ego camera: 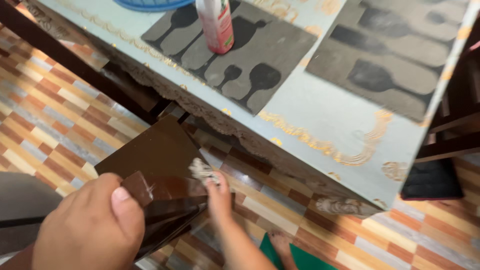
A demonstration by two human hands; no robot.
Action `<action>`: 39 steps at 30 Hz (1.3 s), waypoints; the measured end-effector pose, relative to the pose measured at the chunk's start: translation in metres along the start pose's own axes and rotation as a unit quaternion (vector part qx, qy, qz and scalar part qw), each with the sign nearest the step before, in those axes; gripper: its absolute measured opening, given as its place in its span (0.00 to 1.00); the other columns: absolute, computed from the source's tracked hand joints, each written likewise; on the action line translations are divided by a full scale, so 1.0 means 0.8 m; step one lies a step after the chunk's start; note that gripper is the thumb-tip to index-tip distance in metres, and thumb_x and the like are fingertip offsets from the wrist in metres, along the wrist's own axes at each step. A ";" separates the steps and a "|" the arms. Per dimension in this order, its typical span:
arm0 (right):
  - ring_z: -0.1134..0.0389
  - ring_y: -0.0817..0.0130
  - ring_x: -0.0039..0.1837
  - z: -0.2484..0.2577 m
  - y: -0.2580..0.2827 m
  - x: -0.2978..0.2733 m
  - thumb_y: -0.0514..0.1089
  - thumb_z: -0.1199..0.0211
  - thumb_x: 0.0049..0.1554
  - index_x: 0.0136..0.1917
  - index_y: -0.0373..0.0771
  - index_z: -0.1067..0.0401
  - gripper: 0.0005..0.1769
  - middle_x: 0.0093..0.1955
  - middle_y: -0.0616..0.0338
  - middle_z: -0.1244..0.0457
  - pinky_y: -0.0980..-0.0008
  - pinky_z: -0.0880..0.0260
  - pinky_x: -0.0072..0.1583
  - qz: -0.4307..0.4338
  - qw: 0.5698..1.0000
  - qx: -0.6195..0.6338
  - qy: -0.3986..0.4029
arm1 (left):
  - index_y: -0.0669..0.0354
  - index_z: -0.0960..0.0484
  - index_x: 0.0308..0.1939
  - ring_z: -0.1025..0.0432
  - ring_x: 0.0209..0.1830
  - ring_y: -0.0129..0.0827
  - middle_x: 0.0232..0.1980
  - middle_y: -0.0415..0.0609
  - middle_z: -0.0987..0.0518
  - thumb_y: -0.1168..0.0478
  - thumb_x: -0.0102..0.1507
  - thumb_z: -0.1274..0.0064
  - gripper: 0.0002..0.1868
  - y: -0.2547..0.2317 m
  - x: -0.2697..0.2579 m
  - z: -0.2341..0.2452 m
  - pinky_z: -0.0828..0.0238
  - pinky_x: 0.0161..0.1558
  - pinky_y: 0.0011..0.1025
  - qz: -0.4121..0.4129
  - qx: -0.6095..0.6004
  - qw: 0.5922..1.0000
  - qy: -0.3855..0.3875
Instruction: The person wipes the backrest and seat of a wooden chair with a cloth, then rinses the cloth under a kitchen faucet.
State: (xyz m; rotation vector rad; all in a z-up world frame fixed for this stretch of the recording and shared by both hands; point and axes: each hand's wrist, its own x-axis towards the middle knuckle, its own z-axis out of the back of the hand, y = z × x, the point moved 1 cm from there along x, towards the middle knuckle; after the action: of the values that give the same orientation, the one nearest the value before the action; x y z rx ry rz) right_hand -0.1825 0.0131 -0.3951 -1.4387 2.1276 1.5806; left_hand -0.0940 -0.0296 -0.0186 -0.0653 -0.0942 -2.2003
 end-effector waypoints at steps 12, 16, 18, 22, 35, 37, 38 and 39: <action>0.32 0.61 0.63 0.048 0.339 -0.192 0.44 0.46 0.61 0.73 0.51 0.44 0.27 0.65 0.58 0.36 0.55 0.32 0.64 0.148 0.973 0.176 -0.004 | 0.58 0.20 0.32 0.24 0.30 0.55 0.32 0.57 0.19 0.49 0.70 0.55 0.20 -0.064 0.179 -0.033 0.28 0.33 0.54 0.009 -0.046 0.969 -0.244; 0.32 0.55 0.63 0.106 0.334 -0.221 0.42 0.45 0.62 0.76 0.35 0.44 0.30 0.67 0.45 0.36 0.54 0.32 0.64 0.186 0.965 0.140 0.124 | 0.59 0.20 0.33 0.23 0.32 0.54 0.32 0.56 0.18 0.45 0.70 0.57 0.23 -0.093 0.204 -0.042 0.27 0.34 0.53 0.067 -0.053 0.974 -0.210; 0.30 0.54 0.59 0.115 0.328 -0.226 0.39 0.46 0.56 0.75 0.38 0.43 0.33 0.64 0.42 0.35 0.53 0.29 0.59 0.097 0.983 0.103 0.115 | 0.59 0.20 0.34 0.23 0.33 0.54 0.34 0.55 0.18 0.44 0.70 0.58 0.24 -0.094 0.204 -0.031 0.27 0.37 0.53 0.079 -0.064 0.975 -0.198; 0.32 0.55 0.56 0.089 0.327 -0.240 0.41 0.45 0.58 0.75 0.46 0.42 0.31 0.61 0.45 0.36 0.54 0.28 0.58 0.027 0.992 0.043 0.119 | 0.62 0.19 0.49 0.27 0.52 0.58 0.49 0.61 0.19 0.45 0.70 0.54 0.23 -0.059 0.158 0.013 0.32 0.52 0.53 0.002 -0.221 0.964 -0.144; 0.30 0.61 0.50 -0.064 0.288 -0.163 0.39 0.36 0.53 0.66 0.40 0.42 0.29 0.55 0.48 0.36 0.61 0.28 0.48 0.056 0.951 -0.199 0.229 | 0.55 0.22 0.59 0.30 0.60 0.50 0.57 0.56 0.22 0.33 0.62 0.51 0.34 0.117 -0.080 0.037 0.38 0.62 0.49 0.158 -0.141 0.977 -0.038; 0.30 0.58 0.48 -0.085 0.274 -0.164 0.39 0.38 0.53 0.66 0.41 0.44 0.30 0.54 0.48 0.36 0.59 0.28 0.47 0.027 0.961 -0.162 0.224 | 0.56 0.22 0.59 0.28 0.56 0.50 0.52 0.56 0.21 0.31 0.60 0.51 0.37 0.116 -0.080 0.024 0.34 0.58 0.49 0.131 -0.088 0.985 -0.076; 0.31 0.62 0.51 -0.096 0.270 -0.161 0.40 0.39 0.55 0.68 0.41 0.44 0.30 0.56 0.49 0.36 0.63 0.29 0.51 0.111 0.965 -0.139 0.193 | 0.56 0.22 0.58 0.27 0.51 0.51 0.47 0.56 0.20 0.29 0.58 0.52 0.40 0.117 -0.081 0.020 0.30 0.53 0.48 0.103 -0.035 0.988 -0.108; 0.33 0.67 0.54 -0.105 0.265 -0.159 0.40 0.39 0.57 0.71 0.42 0.45 0.31 0.58 0.51 0.37 0.67 0.29 0.54 0.193 0.961 -0.115 0.162 | 0.56 0.22 0.58 0.27 0.51 0.51 0.47 0.56 0.20 0.29 0.58 0.52 0.40 0.118 -0.080 0.017 0.30 0.53 0.48 0.103 -0.037 0.988 -0.108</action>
State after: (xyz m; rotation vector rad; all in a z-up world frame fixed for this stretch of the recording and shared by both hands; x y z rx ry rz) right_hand -0.2356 0.0235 -0.1396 -1.5062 2.6193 1.8890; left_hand 0.0202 -0.0330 -0.0064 -0.3411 -0.1220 -1.9845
